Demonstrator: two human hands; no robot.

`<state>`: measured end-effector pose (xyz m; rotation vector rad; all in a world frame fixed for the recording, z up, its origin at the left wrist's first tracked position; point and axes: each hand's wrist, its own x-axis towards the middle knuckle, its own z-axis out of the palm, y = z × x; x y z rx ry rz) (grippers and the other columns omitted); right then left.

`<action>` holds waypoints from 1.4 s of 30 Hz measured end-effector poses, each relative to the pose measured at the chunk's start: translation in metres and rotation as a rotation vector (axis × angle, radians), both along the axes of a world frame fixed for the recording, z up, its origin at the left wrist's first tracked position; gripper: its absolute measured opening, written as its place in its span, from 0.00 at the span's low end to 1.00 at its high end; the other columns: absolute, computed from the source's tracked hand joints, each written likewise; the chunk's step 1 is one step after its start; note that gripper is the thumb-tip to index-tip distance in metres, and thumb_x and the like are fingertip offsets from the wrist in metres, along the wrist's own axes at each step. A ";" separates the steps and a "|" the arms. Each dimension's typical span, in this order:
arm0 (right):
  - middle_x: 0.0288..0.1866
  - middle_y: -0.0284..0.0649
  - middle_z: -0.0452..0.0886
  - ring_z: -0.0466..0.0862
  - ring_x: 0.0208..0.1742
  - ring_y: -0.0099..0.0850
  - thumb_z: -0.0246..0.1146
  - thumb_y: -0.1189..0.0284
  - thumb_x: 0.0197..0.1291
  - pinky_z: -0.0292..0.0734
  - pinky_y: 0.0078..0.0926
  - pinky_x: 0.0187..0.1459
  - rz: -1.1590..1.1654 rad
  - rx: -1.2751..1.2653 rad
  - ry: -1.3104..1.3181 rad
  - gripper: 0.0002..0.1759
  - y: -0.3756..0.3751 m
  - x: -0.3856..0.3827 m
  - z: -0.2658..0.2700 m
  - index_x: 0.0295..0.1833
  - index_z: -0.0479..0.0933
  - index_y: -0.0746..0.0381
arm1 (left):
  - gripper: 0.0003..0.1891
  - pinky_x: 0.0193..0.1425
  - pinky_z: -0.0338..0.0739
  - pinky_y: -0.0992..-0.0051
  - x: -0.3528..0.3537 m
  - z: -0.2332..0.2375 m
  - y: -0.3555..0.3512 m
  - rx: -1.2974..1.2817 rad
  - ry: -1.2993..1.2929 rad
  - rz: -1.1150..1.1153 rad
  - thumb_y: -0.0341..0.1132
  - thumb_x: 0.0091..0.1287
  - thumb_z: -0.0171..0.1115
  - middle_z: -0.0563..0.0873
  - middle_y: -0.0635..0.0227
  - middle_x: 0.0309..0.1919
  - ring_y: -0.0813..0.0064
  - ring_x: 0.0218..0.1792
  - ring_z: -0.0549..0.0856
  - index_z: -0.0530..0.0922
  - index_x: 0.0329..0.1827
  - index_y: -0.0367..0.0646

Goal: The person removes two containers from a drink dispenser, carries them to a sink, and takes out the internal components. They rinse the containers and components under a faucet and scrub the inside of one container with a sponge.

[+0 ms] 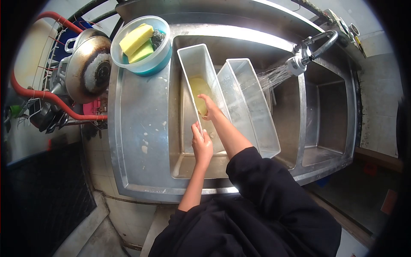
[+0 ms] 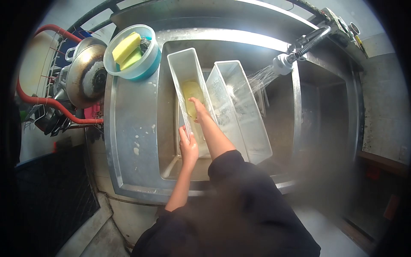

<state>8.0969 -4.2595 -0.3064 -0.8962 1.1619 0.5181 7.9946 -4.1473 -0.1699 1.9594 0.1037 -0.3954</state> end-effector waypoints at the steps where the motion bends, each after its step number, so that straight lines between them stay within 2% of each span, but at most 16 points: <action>1: 0.60 0.43 0.66 0.68 0.56 0.40 0.66 0.48 0.36 0.61 0.48 0.54 0.008 0.004 -0.002 0.49 -0.001 0.006 0.002 0.65 0.58 0.57 | 0.16 0.52 0.70 0.57 0.001 0.001 0.001 0.004 -0.002 0.008 0.26 0.66 0.45 0.76 0.40 0.50 0.43 0.52 0.76 0.62 0.57 0.36; 3: 0.47 0.44 0.70 0.72 0.44 0.35 0.66 0.52 0.38 0.64 0.42 0.48 -0.195 0.195 -0.133 0.37 -0.006 0.022 0.011 0.55 0.65 0.56 | 0.16 0.52 0.71 0.57 0.001 0.001 0.002 -0.038 0.028 0.016 0.26 0.66 0.45 0.76 0.40 0.50 0.44 0.51 0.76 0.62 0.56 0.36; 4: 0.51 0.47 0.70 0.73 0.46 0.39 0.66 0.55 0.38 0.63 0.50 0.50 -0.290 0.177 0.022 0.38 -0.009 0.031 0.018 0.56 0.63 0.59 | 0.16 0.52 0.71 0.57 0.000 -0.001 0.002 -0.037 0.031 0.019 0.26 0.66 0.45 0.76 0.40 0.50 0.44 0.51 0.76 0.62 0.56 0.36; 8: 0.64 0.50 0.60 0.64 0.60 0.47 0.66 0.56 0.37 0.55 0.60 0.55 -0.375 0.107 0.045 0.48 -0.011 0.032 0.041 0.66 0.56 0.57 | 0.16 0.51 0.71 0.57 0.001 -0.002 -0.002 -0.008 -0.010 0.028 0.26 0.66 0.45 0.77 0.41 0.49 0.44 0.50 0.77 0.62 0.56 0.37; 11: 0.68 0.52 0.54 0.61 0.62 0.52 0.67 0.58 0.37 0.52 0.64 0.56 -0.216 0.089 -0.038 0.51 -0.019 0.022 -0.015 0.68 0.52 0.58 | 0.16 0.51 0.71 0.57 0.001 0.001 -0.006 -0.012 -0.020 0.022 0.26 0.65 0.45 0.76 0.42 0.50 0.43 0.50 0.76 0.62 0.57 0.37; 13: 0.70 0.54 0.48 0.58 0.64 0.55 0.67 0.60 0.36 0.48 0.65 0.58 -0.210 0.341 -0.115 0.54 -0.025 0.018 -0.039 0.70 0.47 0.58 | 0.17 0.51 0.71 0.57 -0.002 0.000 -0.009 -0.015 -0.007 0.010 0.25 0.65 0.45 0.76 0.42 0.51 0.43 0.50 0.76 0.61 0.57 0.37; 14: 0.70 0.54 0.48 0.58 0.64 0.55 0.67 0.60 0.36 0.48 0.65 0.58 -0.213 0.337 -0.116 0.54 -0.027 0.016 -0.042 0.70 0.47 0.58 | 0.18 0.51 0.70 0.56 -0.002 0.000 -0.011 -0.006 -0.009 0.001 0.25 0.65 0.45 0.75 0.42 0.52 0.42 0.50 0.76 0.61 0.58 0.37; 17: 0.70 0.56 0.48 0.57 0.64 0.56 0.67 0.62 0.35 0.49 0.67 0.57 -0.177 0.350 -0.152 0.55 -0.024 0.007 -0.020 0.70 0.46 0.56 | 0.19 0.53 0.70 0.56 -0.001 0.000 -0.013 0.014 -0.004 -0.025 0.24 0.64 0.45 0.74 0.42 0.54 0.42 0.52 0.74 0.60 0.59 0.37; 19: 0.69 0.54 0.50 0.59 0.63 0.56 0.66 0.64 0.35 0.50 0.67 0.57 -0.124 0.197 -0.234 0.53 -0.018 -0.003 -0.008 0.70 0.46 0.47 | 0.19 0.54 0.69 0.55 -0.002 -0.001 -0.013 0.030 0.012 -0.044 0.24 0.64 0.45 0.73 0.41 0.55 0.42 0.53 0.73 0.60 0.59 0.37; 20: 0.69 0.54 0.50 0.59 0.63 0.56 0.66 0.64 0.35 0.50 0.67 0.57 -0.124 0.197 -0.231 0.53 -0.016 -0.006 -0.004 0.70 0.46 0.47 | 0.19 0.55 0.69 0.56 -0.002 -0.001 -0.014 0.043 0.016 -0.051 0.25 0.64 0.45 0.72 0.41 0.56 0.42 0.55 0.72 0.59 0.59 0.36; 22: 0.58 0.50 0.68 0.70 0.56 0.46 0.64 0.64 0.39 0.61 0.58 0.55 -0.170 0.180 -0.243 0.41 -0.013 -0.013 -0.003 0.63 0.58 0.58 | 0.19 0.57 0.68 0.56 -0.003 0.001 -0.014 0.058 0.030 -0.056 0.25 0.65 0.45 0.71 0.40 0.56 0.42 0.56 0.71 0.59 0.59 0.35; 26: 0.60 0.49 0.67 0.69 0.57 0.47 0.64 0.63 0.39 0.60 0.58 0.56 -0.164 0.325 -0.263 0.41 -0.016 -0.016 -0.013 0.63 0.58 0.57 | 0.19 0.58 0.68 0.56 -0.001 0.002 -0.013 0.078 0.046 -0.097 0.28 0.67 0.45 0.70 0.39 0.57 0.42 0.57 0.70 0.59 0.59 0.33; 28: 0.59 0.44 0.65 0.65 0.60 0.46 0.63 0.65 0.38 0.61 0.63 0.51 -0.219 0.423 -0.360 0.42 -0.015 -0.019 -0.010 0.64 0.55 0.38 | 0.19 0.58 0.68 0.56 -0.001 0.000 -0.012 0.077 0.030 -0.098 0.29 0.67 0.44 0.70 0.38 0.57 0.42 0.57 0.70 0.58 0.59 0.33; 34: 0.57 0.39 0.65 0.68 0.55 0.41 0.64 0.66 0.38 0.65 0.56 0.46 -0.226 0.275 -0.385 0.41 -0.006 -0.030 0.040 0.63 0.57 0.39 | 0.19 0.56 0.68 0.55 0.000 0.000 -0.005 0.056 0.029 -0.098 0.35 0.70 0.43 0.70 0.38 0.56 0.41 0.56 0.70 0.59 0.59 0.33; 38: 0.56 0.39 0.66 0.69 0.54 0.40 0.63 0.69 0.39 0.66 0.56 0.46 -0.254 0.323 -0.469 0.38 -0.001 -0.035 0.069 0.61 0.59 0.43 | 0.19 0.53 0.70 0.54 0.001 0.002 0.001 0.087 0.027 -0.102 0.36 0.71 0.43 0.71 0.38 0.55 0.40 0.53 0.73 0.59 0.60 0.35; 42: 0.50 0.42 0.69 0.73 0.48 0.39 0.61 0.71 0.42 0.70 0.49 0.48 -0.295 0.361 -0.538 0.32 -0.001 -0.046 0.098 0.58 0.62 0.56 | 0.23 0.49 0.71 0.53 0.001 0.008 0.002 0.111 0.028 -0.136 0.44 0.71 0.44 0.73 0.40 0.53 0.41 0.50 0.75 0.58 0.61 0.37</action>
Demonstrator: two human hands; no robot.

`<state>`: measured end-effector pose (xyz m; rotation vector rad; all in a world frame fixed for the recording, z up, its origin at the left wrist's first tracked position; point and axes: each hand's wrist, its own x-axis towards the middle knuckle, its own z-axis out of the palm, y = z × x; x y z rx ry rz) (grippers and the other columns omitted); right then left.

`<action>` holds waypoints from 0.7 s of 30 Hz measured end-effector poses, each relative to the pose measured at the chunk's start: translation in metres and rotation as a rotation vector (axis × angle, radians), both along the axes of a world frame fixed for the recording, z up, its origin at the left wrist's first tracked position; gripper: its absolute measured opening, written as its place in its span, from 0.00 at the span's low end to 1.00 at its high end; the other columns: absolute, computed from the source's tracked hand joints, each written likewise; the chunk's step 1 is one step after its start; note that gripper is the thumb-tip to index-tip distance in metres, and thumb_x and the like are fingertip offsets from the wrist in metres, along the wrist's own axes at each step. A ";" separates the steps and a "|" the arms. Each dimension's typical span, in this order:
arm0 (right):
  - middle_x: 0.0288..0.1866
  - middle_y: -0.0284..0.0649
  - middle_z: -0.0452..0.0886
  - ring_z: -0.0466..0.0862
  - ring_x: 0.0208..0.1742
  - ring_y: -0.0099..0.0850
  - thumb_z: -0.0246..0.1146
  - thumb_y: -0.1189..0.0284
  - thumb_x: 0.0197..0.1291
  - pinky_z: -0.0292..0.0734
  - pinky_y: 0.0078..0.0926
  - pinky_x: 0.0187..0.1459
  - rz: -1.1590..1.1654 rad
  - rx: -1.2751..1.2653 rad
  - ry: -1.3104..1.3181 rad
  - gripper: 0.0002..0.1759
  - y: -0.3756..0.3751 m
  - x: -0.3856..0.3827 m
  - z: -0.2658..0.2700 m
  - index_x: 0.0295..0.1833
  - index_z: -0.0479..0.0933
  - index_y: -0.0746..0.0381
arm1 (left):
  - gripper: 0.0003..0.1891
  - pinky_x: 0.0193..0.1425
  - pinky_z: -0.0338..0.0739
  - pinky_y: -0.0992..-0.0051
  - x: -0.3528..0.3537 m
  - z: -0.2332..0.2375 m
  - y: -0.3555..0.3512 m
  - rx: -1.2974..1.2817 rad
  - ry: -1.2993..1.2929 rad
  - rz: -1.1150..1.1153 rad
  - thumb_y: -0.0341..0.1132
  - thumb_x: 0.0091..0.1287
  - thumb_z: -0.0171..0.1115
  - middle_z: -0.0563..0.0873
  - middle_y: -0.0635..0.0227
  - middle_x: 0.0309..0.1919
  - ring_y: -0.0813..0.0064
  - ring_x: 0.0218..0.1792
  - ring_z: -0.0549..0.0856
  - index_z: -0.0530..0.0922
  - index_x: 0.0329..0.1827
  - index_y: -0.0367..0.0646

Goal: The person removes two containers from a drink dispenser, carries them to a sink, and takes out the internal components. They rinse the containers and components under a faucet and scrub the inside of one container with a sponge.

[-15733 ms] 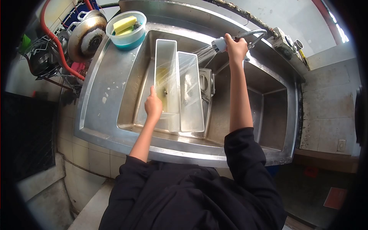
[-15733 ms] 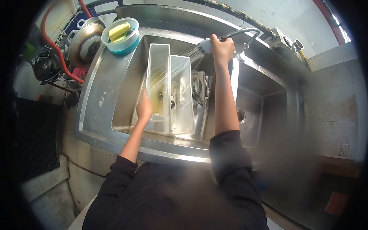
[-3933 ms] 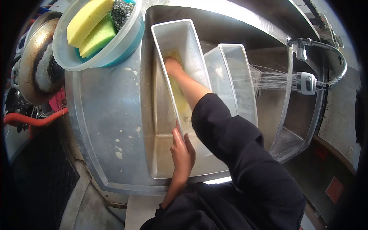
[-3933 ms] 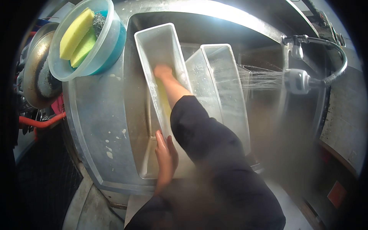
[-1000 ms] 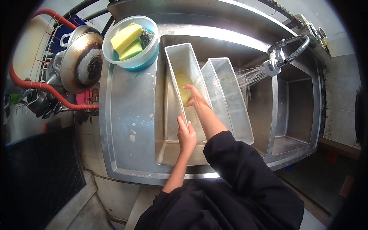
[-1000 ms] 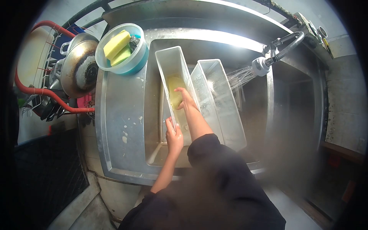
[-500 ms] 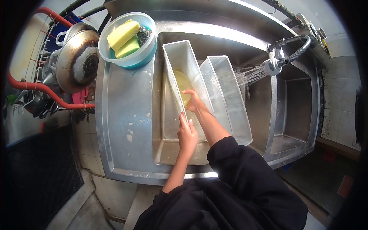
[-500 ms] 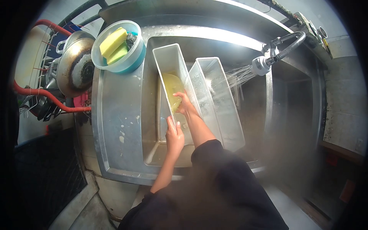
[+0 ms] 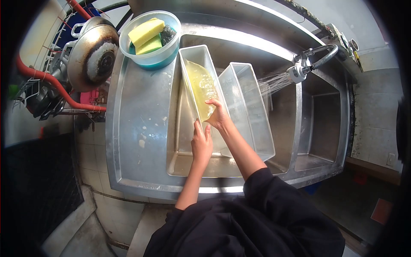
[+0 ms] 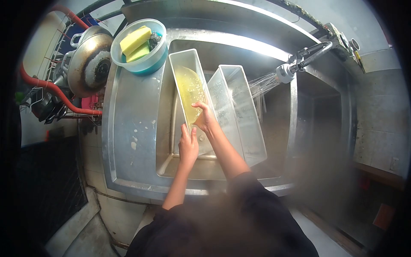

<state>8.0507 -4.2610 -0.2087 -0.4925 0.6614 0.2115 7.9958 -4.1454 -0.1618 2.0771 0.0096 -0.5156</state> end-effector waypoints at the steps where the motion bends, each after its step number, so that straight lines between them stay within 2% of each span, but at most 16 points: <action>1: 0.47 0.43 0.71 0.74 0.46 0.39 0.61 0.72 0.43 0.71 0.47 0.48 -0.005 0.041 -0.036 0.30 -0.001 -0.002 0.006 0.57 0.63 0.60 | 0.23 0.49 0.71 0.53 -0.001 -0.001 0.000 -0.003 -0.010 0.003 0.44 0.71 0.44 0.73 0.40 0.53 0.41 0.50 0.75 0.58 0.61 0.37; 3: 0.46 0.43 0.72 0.75 0.46 0.39 0.60 0.72 0.44 0.72 0.45 0.48 -0.041 0.032 -0.042 0.29 0.000 -0.010 0.014 0.56 0.64 0.62 | 0.30 0.49 0.72 0.53 -0.003 -0.005 0.000 0.017 -0.033 -0.005 0.55 0.69 0.42 0.73 0.41 0.53 0.41 0.49 0.75 0.57 0.61 0.38; 4: 0.45 0.43 0.73 0.75 0.45 0.40 0.60 0.73 0.45 0.73 0.43 0.48 -0.078 0.028 -0.037 0.28 0.001 -0.014 0.016 0.56 0.64 0.63 | 0.30 0.49 0.72 0.53 -0.002 -0.007 0.001 0.016 -0.041 -0.003 0.55 0.69 0.42 0.73 0.41 0.53 0.41 0.49 0.75 0.57 0.61 0.38; 6: 0.46 0.44 0.74 0.76 0.47 0.40 0.59 0.73 0.45 0.73 0.42 0.49 -0.087 0.089 -0.080 0.28 0.001 -0.021 0.019 0.56 0.65 0.63 | 0.36 0.48 0.72 0.53 -0.002 -0.006 0.005 0.015 -0.040 -0.039 0.63 0.65 0.40 0.72 0.41 0.55 0.41 0.48 0.76 0.57 0.62 0.38; 10: 0.51 0.45 0.75 0.77 0.51 0.40 0.57 0.75 0.45 0.74 0.40 0.52 -0.111 0.204 -0.177 0.28 0.000 -0.036 0.024 0.57 0.66 0.64 | 0.39 0.52 0.71 0.55 0.005 0.001 0.020 -0.023 0.106 -0.133 0.65 0.64 0.38 0.68 0.42 0.58 0.42 0.53 0.74 0.55 0.65 0.39; 12: 0.51 0.45 0.75 0.77 0.51 0.40 0.57 0.74 0.45 0.73 0.41 0.53 -0.096 0.194 -0.190 0.29 -0.003 -0.044 0.030 0.57 0.66 0.65 | 0.37 0.60 0.67 0.59 0.008 0.008 0.023 -0.122 -0.064 0.006 0.62 0.66 0.39 0.66 0.44 0.62 0.45 0.60 0.70 0.54 0.67 0.40; 13: 0.52 0.45 0.76 0.77 0.51 0.40 0.57 0.73 0.44 0.73 0.41 0.53 -0.087 0.179 -0.198 0.29 -0.005 -0.048 0.035 0.57 0.67 0.65 | 0.37 0.60 0.67 0.59 0.012 0.015 0.024 -0.119 -0.072 0.006 0.62 0.66 0.39 0.66 0.44 0.62 0.45 0.60 0.70 0.54 0.67 0.40; 15: 0.54 0.47 0.74 0.76 0.54 0.42 0.57 0.73 0.44 0.71 0.43 0.56 -0.092 0.179 -0.241 0.31 -0.006 -0.055 0.042 0.59 0.65 0.65 | 0.33 0.65 0.60 0.61 0.019 0.033 0.024 -0.272 -0.168 0.117 0.56 0.69 0.41 0.64 0.47 0.64 0.49 0.65 0.64 0.56 0.67 0.40; 16: 0.56 0.49 0.74 0.76 0.55 0.43 0.57 0.73 0.44 0.70 0.44 0.57 -0.101 0.239 -0.264 0.32 -0.007 -0.058 0.043 0.61 0.64 0.65 | 0.27 0.66 0.59 0.61 0.021 0.043 0.022 -0.348 -0.162 0.175 0.48 0.71 0.44 0.64 0.50 0.65 0.52 0.66 0.64 0.59 0.66 0.40; 19: 0.57 0.49 0.73 0.76 0.55 0.43 0.57 0.73 0.44 0.71 0.44 0.58 -0.119 0.341 -0.317 0.33 -0.009 -0.069 0.053 0.62 0.62 0.66 | 0.25 0.66 0.60 0.63 0.026 0.074 0.013 -0.477 -0.168 0.159 0.44 0.70 0.47 0.65 0.52 0.65 0.55 0.66 0.64 0.60 0.65 0.40; 21: 0.56 0.48 0.73 0.76 0.55 0.42 0.57 0.74 0.44 0.72 0.43 0.57 -0.126 0.383 -0.344 0.34 -0.011 -0.076 0.060 0.62 0.62 0.65 | 0.24 0.66 0.60 0.63 0.027 0.073 0.009 -0.511 -0.167 0.142 0.41 0.70 0.49 0.65 0.54 0.65 0.57 0.67 0.63 0.60 0.65 0.40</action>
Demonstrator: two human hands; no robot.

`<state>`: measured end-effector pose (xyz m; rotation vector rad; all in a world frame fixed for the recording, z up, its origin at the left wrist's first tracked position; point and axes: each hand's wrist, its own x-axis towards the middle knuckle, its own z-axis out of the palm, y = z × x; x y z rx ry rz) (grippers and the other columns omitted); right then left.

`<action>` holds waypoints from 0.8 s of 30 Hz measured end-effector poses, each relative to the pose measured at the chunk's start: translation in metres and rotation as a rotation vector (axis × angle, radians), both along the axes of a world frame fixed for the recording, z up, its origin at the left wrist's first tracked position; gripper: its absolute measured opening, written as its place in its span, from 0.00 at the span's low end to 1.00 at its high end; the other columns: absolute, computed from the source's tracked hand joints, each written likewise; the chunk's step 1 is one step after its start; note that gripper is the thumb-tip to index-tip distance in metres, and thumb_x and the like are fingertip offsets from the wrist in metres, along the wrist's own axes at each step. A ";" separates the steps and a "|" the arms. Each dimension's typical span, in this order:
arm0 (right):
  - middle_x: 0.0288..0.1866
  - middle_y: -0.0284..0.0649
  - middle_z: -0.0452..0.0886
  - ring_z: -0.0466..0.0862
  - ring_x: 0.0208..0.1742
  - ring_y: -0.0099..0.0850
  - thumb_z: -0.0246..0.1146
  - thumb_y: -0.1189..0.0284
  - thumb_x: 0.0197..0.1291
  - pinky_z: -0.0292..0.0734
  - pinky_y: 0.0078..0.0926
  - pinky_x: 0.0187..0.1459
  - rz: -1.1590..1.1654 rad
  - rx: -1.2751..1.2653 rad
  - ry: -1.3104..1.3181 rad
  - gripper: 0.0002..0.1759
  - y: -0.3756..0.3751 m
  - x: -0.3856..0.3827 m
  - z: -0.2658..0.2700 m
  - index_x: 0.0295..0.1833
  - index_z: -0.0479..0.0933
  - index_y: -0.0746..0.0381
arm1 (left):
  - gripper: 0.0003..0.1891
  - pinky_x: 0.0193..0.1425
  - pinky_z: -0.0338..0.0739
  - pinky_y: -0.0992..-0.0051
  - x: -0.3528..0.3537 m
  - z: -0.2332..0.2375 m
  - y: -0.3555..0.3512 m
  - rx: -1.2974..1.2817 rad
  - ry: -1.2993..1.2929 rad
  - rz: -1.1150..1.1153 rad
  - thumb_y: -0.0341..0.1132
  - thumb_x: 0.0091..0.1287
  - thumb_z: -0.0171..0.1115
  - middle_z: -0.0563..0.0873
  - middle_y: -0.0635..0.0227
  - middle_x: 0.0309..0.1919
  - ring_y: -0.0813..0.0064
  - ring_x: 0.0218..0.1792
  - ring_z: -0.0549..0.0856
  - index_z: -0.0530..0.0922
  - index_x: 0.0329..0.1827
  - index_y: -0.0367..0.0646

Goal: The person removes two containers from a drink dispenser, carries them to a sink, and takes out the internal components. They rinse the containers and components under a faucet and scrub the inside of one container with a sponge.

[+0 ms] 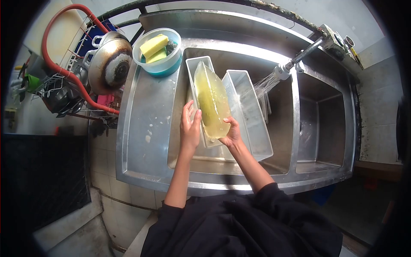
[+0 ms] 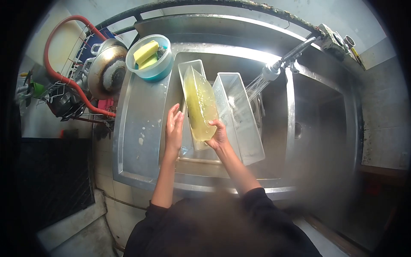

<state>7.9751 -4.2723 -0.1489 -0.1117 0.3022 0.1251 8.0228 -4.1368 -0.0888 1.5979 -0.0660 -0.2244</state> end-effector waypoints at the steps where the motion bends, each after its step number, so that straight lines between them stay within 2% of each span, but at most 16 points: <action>1: 0.57 0.49 0.73 0.76 0.55 0.43 0.57 0.74 0.44 0.72 0.43 0.58 0.014 -0.015 -0.019 0.34 -0.003 -0.005 0.003 0.62 0.62 0.66 | 0.24 0.66 0.60 0.62 0.000 0.001 -0.001 -0.023 0.000 -0.045 0.41 0.69 0.50 0.65 0.55 0.65 0.57 0.67 0.63 0.61 0.65 0.41; 3: 0.57 0.49 0.72 0.76 0.56 0.43 0.57 0.73 0.44 0.71 0.44 0.58 0.026 -0.031 -0.045 0.35 -0.007 -0.015 0.013 0.63 0.61 0.66 | 0.24 0.66 0.59 0.61 -0.007 0.007 -0.002 -0.046 -0.007 -0.094 0.40 0.69 0.51 0.64 0.55 0.65 0.57 0.67 0.63 0.61 0.65 0.41; 6: 0.57 0.50 0.72 0.76 0.56 0.44 0.57 0.73 0.44 0.72 0.45 0.57 0.022 -0.075 -0.049 0.36 -0.019 -0.036 0.025 0.64 0.60 0.66 | 0.26 0.66 0.60 0.60 -0.023 0.018 -0.007 -0.075 0.093 -0.143 0.46 0.70 0.49 0.63 0.57 0.66 0.57 0.66 0.64 0.60 0.66 0.43; 8: 0.57 0.52 0.71 0.76 0.55 0.45 0.57 0.71 0.43 0.74 0.46 0.55 0.082 -0.092 -0.134 0.38 -0.028 -0.048 0.023 0.64 0.60 0.66 | 0.30 0.67 0.54 0.54 -0.034 0.021 -0.010 -0.085 0.261 -0.084 0.55 0.69 0.42 0.59 0.59 0.69 0.60 0.68 0.62 0.59 0.68 0.46; 9: 0.57 0.52 0.71 0.76 0.55 0.45 0.57 0.71 0.43 0.74 0.46 0.55 0.101 -0.095 -0.135 0.38 -0.031 -0.055 0.027 0.64 0.60 0.66 | 0.30 0.64 0.61 0.59 -0.041 0.023 -0.013 -0.093 0.297 -0.063 0.56 0.70 0.40 0.63 0.60 0.67 0.61 0.63 0.67 0.59 0.68 0.46; 10: 0.57 0.53 0.71 0.76 0.54 0.46 0.58 0.69 0.42 0.75 0.47 0.53 0.111 -0.090 -0.157 0.39 -0.034 -0.063 0.030 0.64 0.60 0.66 | 0.30 0.64 0.61 0.59 -0.046 0.024 -0.014 -0.099 0.297 -0.046 0.56 0.70 0.40 0.63 0.60 0.67 0.61 0.63 0.67 0.59 0.68 0.46; 12: 0.57 0.54 0.71 0.76 0.54 0.48 0.59 0.68 0.41 0.76 0.49 0.51 0.136 -0.086 -0.179 0.40 -0.040 -0.078 0.037 0.64 0.60 0.67 | 0.29 0.57 0.69 0.67 -0.058 0.028 -0.016 -0.295 0.417 -0.170 0.54 0.70 0.40 0.68 0.62 0.63 0.66 0.57 0.74 0.60 0.68 0.46; 13: 0.56 0.55 0.71 0.77 0.52 0.49 0.60 0.66 0.41 0.76 0.50 0.49 0.157 -0.019 -0.239 0.41 -0.041 -0.085 0.040 0.64 0.59 0.67 | 0.27 0.47 0.74 0.74 -0.066 0.031 -0.019 -0.336 0.396 -0.184 0.50 0.71 0.43 0.73 0.66 0.57 0.73 0.50 0.77 0.61 0.67 0.45; 14: 0.56 0.56 0.71 0.77 0.51 0.50 0.60 0.65 0.40 0.77 0.51 0.47 0.175 0.049 -0.298 0.41 -0.043 -0.092 0.044 0.64 0.59 0.67 | 0.27 0.47 0.74 0.74 -0.075 0.035 -0.024 -0.342 0.393 -0.174 0.50 0.71 0.43 0.73 0.66 0.57 0.73 0.50 0.77 0.61 0.67 0.45; 16: 0.57 0.56 0.69 0.76 0.50 0.53 0.61 0.63 0.39 0.77 0.50 0.46 0.188 0.026 -0.292 0.44 -0.047 -0.107 0.054 0.66 0.58 0.65 | 0.24 0.36 0.76 0.77 -0.092 0.052 -0.033 -0.197 0.280 -0.198 0.44 0.71 0.46 0.76 0.66 0.54 0.74 0.49 0.77 0.62 0.66 0.43; 17: 0.59 0.56 0.68 0.74 0.50 0.55 0.62 0.61 0.37 0.76 0.48 0.44 0.192 0.004 -0.283 0.48 -0.050 -0.115 0.058 0.68 0.57 0.63 | 0.24 0.34 0.75 0.77 -0.099 0.056 -0.036 -0.241 0.301 -0.200 0.40 0.69 0.53 0.76 0.65 0.51 0.78 0.44 0.78 0.63 0.66 0.43; 21: 0.58 0.55 0.68 0.75 0.50 0.55 0.62 0.61 0.36 0.77 0.50 0.44 0.242 0.018 -0.289 0.47 -0.070 -0.142 0.067 0.67 0.57 0.64 | 0.25 0.35 0.75 0.78 -0.130 0.061 -0.053 -0.229 0.241 -0.189 0.38 0.67 0.56 0.77 0.64 0.49 0.79 0.41 0.79 0.62 0.66 0.42; 23: 0.56 0.55 0.70 0.76 0.50 0.53 0.61 0.61 0.37 0.78 0.47 0.44 0.284 -0.171 -0.252 0.46 -0.084 -0.151 0.069 0.66 0.59 0.65 | 0.26 0.37 0.74 0.79 -0.142 0.054 -0.061 -0.253 0.149 -0.166 0.36 0.66 0.57 0.77 0.62 0.50 0.80 0.38 0.79 0.62 0.66 0.40; 24: 0.56 0.55 0.70 0.76 0.50 0.53 0.61 0.61 0.37 0.78 0.47 0.44 0.294 -0.168 -0.255 0.46 -0.092 -0.155 0.064 0.66 0.59 0.65 | 0.26 0.37 0.74 0.79 -0.148 0.055 -0.065 -0.252 0.147 -0.157 0.36 0.66 0.57 0.77 0.62 0.50 0.80 0.38 0.79 0.62 0.66 0.40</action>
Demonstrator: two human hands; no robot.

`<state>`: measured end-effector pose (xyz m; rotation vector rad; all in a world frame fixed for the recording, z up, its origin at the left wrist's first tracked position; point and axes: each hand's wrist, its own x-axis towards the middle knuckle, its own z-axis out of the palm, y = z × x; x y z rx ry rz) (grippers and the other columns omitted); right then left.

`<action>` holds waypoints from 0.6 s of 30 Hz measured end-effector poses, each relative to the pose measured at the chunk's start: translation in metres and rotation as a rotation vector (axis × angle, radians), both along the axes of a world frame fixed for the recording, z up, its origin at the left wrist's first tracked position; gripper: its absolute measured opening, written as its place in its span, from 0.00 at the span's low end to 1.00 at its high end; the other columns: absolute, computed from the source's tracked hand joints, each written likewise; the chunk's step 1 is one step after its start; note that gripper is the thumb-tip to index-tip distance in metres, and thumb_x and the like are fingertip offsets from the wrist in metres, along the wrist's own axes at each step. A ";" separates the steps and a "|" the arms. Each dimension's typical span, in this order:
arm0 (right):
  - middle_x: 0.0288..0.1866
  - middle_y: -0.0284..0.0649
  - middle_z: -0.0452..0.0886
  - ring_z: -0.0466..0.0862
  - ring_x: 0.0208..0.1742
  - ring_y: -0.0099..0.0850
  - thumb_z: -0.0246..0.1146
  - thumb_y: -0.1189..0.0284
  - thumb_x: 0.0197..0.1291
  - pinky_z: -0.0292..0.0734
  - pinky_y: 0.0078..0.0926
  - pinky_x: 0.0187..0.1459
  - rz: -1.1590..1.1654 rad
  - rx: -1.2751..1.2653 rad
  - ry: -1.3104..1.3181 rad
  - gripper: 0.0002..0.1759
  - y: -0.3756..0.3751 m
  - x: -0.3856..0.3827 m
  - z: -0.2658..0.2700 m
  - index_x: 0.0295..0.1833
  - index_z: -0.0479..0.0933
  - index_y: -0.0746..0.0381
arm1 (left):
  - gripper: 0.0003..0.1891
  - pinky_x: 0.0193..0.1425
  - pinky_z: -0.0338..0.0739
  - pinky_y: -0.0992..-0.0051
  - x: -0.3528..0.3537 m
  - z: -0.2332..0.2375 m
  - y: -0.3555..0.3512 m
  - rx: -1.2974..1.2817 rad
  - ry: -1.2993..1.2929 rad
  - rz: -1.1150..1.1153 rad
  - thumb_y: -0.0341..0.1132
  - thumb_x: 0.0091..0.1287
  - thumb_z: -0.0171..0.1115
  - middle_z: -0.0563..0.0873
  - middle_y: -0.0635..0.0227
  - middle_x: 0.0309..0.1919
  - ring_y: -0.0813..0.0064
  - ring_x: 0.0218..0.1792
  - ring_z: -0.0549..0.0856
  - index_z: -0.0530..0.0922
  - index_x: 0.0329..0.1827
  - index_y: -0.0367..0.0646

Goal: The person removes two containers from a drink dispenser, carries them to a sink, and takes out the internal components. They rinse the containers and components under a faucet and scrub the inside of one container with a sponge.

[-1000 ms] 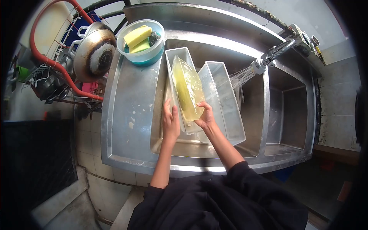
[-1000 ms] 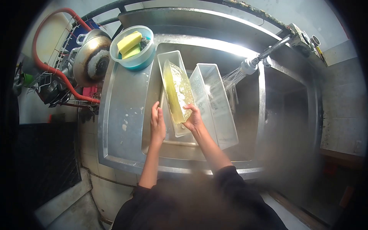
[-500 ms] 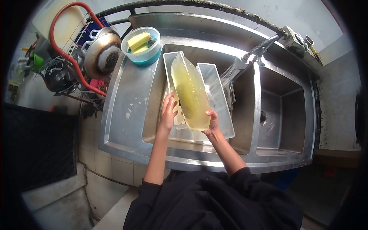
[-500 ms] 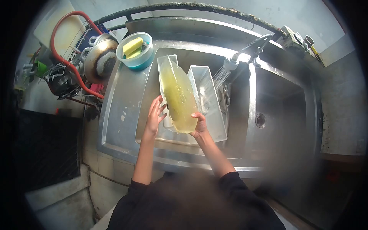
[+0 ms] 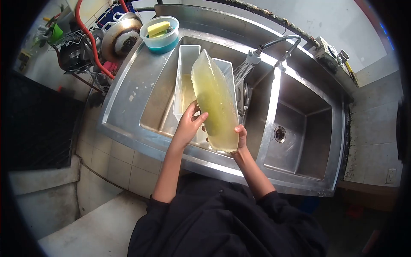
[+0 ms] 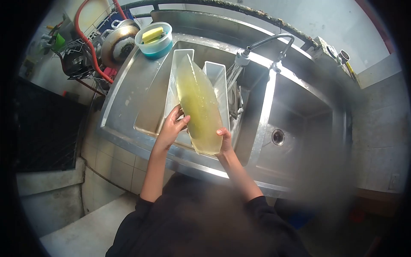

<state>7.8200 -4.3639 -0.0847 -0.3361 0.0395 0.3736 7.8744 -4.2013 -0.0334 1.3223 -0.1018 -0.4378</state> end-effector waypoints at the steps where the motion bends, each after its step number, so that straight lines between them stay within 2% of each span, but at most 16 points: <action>1: 0.56 0.54 0.71 0.76 0.50 0.51 0.61 0.62 0.37 0.78 0.45 0.45 -0.029 -0.084 0.028 0.45 -0.006 -0.004 -0.009 0.65 0.59 0.66 | 0.25 0.40 0.73 0.79 -0.007 0.003 -0.003 0.023 -0.020 0.000 0.37 0.67 0.56 0.77 0.62 0.50 0.80 0.40 0.78 0.62 0.65 0.40; 3: 0.55 0.54 0.72 0.77 0.51 0.49 0.61 0.62 0.37 0.79 0.42 0.45 -0.049 -0.152 0.054 0.45 -0.009 -0.010 -0.012 0.65 0.60 0.67 | 0.25 0.43 0.72 0.80 -0.015 0.014 -0.005 0.062 -0.041 0.007 0.38 0.67 0.56 0.76 0.62 0.51 0.80 0.41 0.77 0.63 0.65 0.39; 5: 0.53 0.52 0.74 0.78 0.49 0.44 0.59 0.65 0.38 0.79 0.37 0.47 -0.013 -0.213 0.134 0.41 -0.005 -0.016 0.004 0.63 0.61 0.69 | 0.29 0.51 0.68 0.75 -0.019 0.028 -0.003 0.191 0.095 -0.024 0.47 0.65 0.56 0.74 0.62 0.54 0.77 0.49 0.75 0.63 0.63 0.38; 6: 0.53 0.52 0.74 0.78 0.49 0.44 0.59 0.65 0.38 0.79 0.37 0.47 -0.007 -0.201 0.131 0.41 -0.003 -0.017 0.004 0.63 0.61 0.69 | 0.29 0.51 0.68 0.75 -0.020 0.029 0.000 0.203 0.093 -0.018 0.47 0.65 0.56 0.74 0.62 0.54 0.77 0.49 0.75 0.63 0.63 0.38; 8: 0.65 0.45 0.61 0.67 0.62 0.41 0.59 0.70 0.38 0.69 0.37 0.56 0.100 -0.359 0.085 0.52 0.001 -0.015 0.003 0.73 0.44 0.51 | 0.35 0.55 0.66 0.70 -0.023 0.026 0.012 0.360 0.218 -0.030 0.56 0.62 0.56 0.72 0.61 0.56 0.74 0.57 0.70 0.63 0.62 0.38; 9: 0.68 0.43 0.55 0.61 0.65 0.40 0.59 0.75 0.37 0.64 0.37 0.60 0.068 -0.355 0.033 0.57 0.010 -0.012 0.021 0.74 0.37 0.43 | 0.39 0.57 0.66 0.65 -0.027 0.024 0.018 0.351 0.250 -0.015 0.61 0.58 0.56 0.71 0.61 0.58 0.71 0.60 0.68 0.62 0.63 0.39; 10: 0.68 0.43 0.55 0.61 0.65 0.40 0.59 0.75 0.37 0.64 0.37 0.60 0.052 -0.341 0.040 0.57 0.019 -0.010 0.026 0.74 0.37 0.43 | 0.39 0.57 0.66 0.65 -0.030 0.025 0.024 0.366 0.251 -0.032 0.61 0.58 0.56 0.71 0.61 0.58 0.71 0.60 0.68 0.62 0.63 0.39; 12: 0.69 0.44 0.53 0.58 0.68 0.41 0.61 0.77 0.38 0.59 0.37 0.64 0.095 -0.490 -0.073 0.56 0.037 -0.004 0.030 0.74 0.40 0.47 | 0.39 0.58 0.68 0.63 -0.034 0.028 0.039 0.186 0.331 0.069 0.61 0.59 0.56 0.70 0.61 0.58 0.69 0.59 0.70 0.61 0.64 0.41; 13: 0.69 0.44 0.53 0.58 0.68 0.41 0.61 0.77 0.38 0.59 0.37 0.64 0.081 -0.482 -0.062 0.56 0.048 0.001 0.032 0.74 0.40 0.47 | 0.39 0.58 0.68 0.63 -0.031 0.021 0.050 0.197 0.336 0.054 0.61 0.59 0.56 0.70 0.61 0.58 0.69 0.59 0.70 0.61 0.64 0.41; 15: 0.72 0.44 0.47 0.49 0.73 0.39 0.65 0.75 0.35 0.47 0.34 0.69 0.137 -0.852 -0.354 0.57 0.069 0.015 0.033 0.74 0.42 0.53 | 0.39 0.57 0.70 0.62 -0.022 0.002 0.076 0.040 0.404 0.154 0.61 0.59 0.56 0.70 0.62 0.59 0.67 0.59 0.71 0.60 0.65 0.42; 18: 0.73 0.45 0.45 0.46 0.74 0.39 0.66 0.74 0.37 0.46 0.35 0.70 0.164 -0.870 -0.377 0.56 0.104 0.037 0.029 0.73 0.42 0.53 | 0.38 0.55 0.72 0.65 -0.004 -0.005 0.109 -0.067 0.404 0.245 0.60 0.59 0.57 0.72 0.62 0.57 0.68 0.57 0.73 0.61 0.64 0.42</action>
